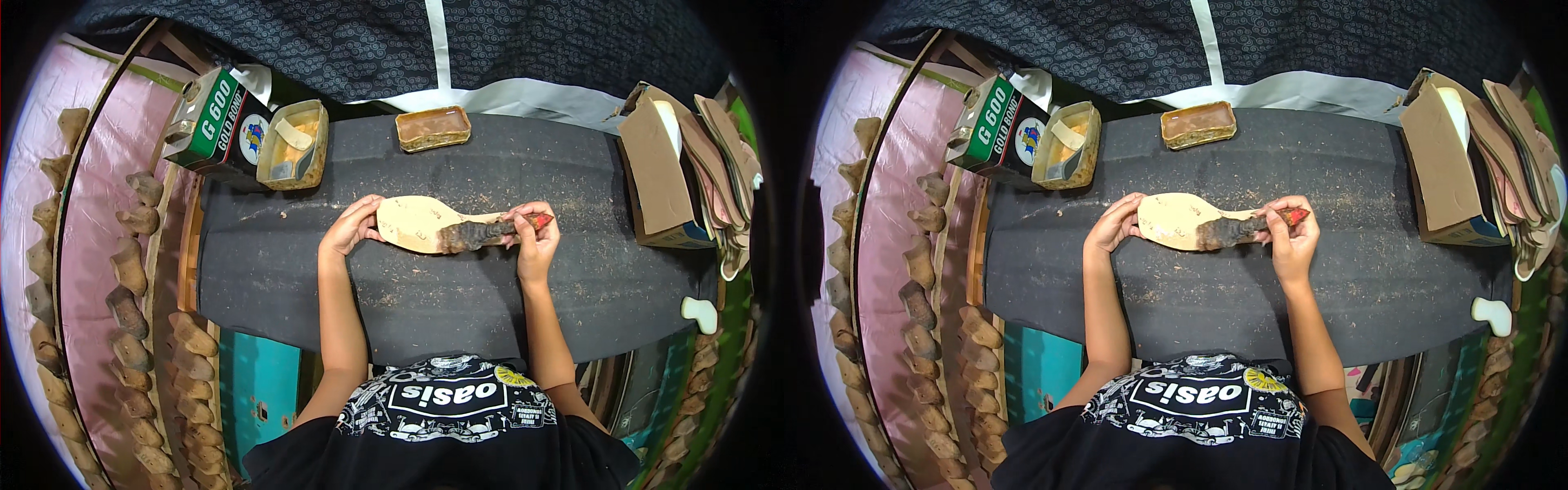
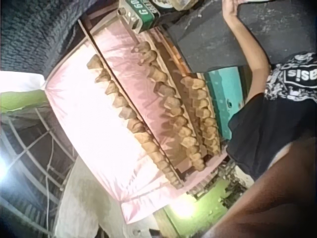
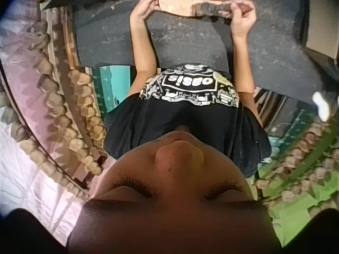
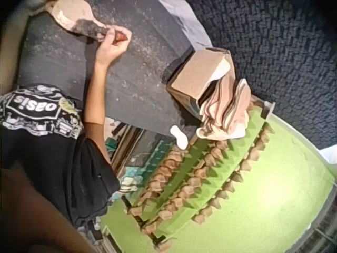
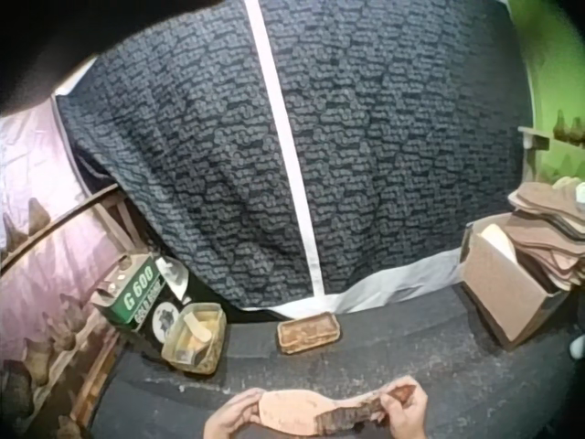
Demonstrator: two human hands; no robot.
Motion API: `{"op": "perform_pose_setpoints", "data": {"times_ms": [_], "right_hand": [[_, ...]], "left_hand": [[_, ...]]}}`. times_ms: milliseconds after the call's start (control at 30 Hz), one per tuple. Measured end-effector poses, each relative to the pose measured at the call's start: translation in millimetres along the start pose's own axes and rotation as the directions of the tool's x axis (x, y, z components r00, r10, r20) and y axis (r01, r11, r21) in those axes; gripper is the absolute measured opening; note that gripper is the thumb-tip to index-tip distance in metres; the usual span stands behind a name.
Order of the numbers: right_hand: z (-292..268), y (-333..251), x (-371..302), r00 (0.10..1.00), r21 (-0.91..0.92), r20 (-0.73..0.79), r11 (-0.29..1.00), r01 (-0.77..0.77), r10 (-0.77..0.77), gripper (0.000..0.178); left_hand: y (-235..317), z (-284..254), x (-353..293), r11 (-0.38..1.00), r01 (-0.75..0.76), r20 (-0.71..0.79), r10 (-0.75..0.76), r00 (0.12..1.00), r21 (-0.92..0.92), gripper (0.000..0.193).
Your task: Apply adhesive glue to the bottom surface of various shoe soles using a brush.
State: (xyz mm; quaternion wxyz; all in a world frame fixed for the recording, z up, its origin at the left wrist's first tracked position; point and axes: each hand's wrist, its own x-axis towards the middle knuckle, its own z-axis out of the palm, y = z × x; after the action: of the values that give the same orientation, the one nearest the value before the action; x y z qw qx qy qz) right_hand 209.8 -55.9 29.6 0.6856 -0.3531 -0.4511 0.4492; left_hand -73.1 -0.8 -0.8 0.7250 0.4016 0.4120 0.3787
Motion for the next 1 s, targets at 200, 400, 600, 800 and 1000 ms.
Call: {"op": "perform_pose_setpoints", "data": {"times_ms": [200,400,600,800,1000], "right_hand": [[31.5,17.2,-15.0,0.985,0.196,0.092,0.968,-0.159,0.143,0.013],[20.7,14.8,-8.8,0.981,0.08,0.133,0.986,-0.15,0.138,0.011],[-18.3,2.7,12.5,0.993,-0.111,-0.034,0.988,0.109,-0.113,0.014],[-17.6,2.7,12.6,0.981,0.028,-0.143,0.991,0.134,-0.129,0.008],[19.1,10.4,-5.9,0.989,0.203,0.075,0.969,-0.142,0.129,0.012]], "left_hand": [[-3.1,1.0,2.8,1.0,0.0,-0.036,-0.001,0.999,-0.027,0.022],[-3.1,-3.4,1.6,1.0,0.021,-0.006,-0.021,1.0,0.004,0.022],[-1.8,-2.0,1.9,1.0,0.015,-0.01,-0.015,1.0,-0.002,0.022],[0.3,1.2,1.1,1.0,0.012,-0.026,-0.012,1.0,0.018,0.021],[0.7,1.1,0.9,1.0,0.012,0.011,-0.012,1.0,0.02,0.022]]}}
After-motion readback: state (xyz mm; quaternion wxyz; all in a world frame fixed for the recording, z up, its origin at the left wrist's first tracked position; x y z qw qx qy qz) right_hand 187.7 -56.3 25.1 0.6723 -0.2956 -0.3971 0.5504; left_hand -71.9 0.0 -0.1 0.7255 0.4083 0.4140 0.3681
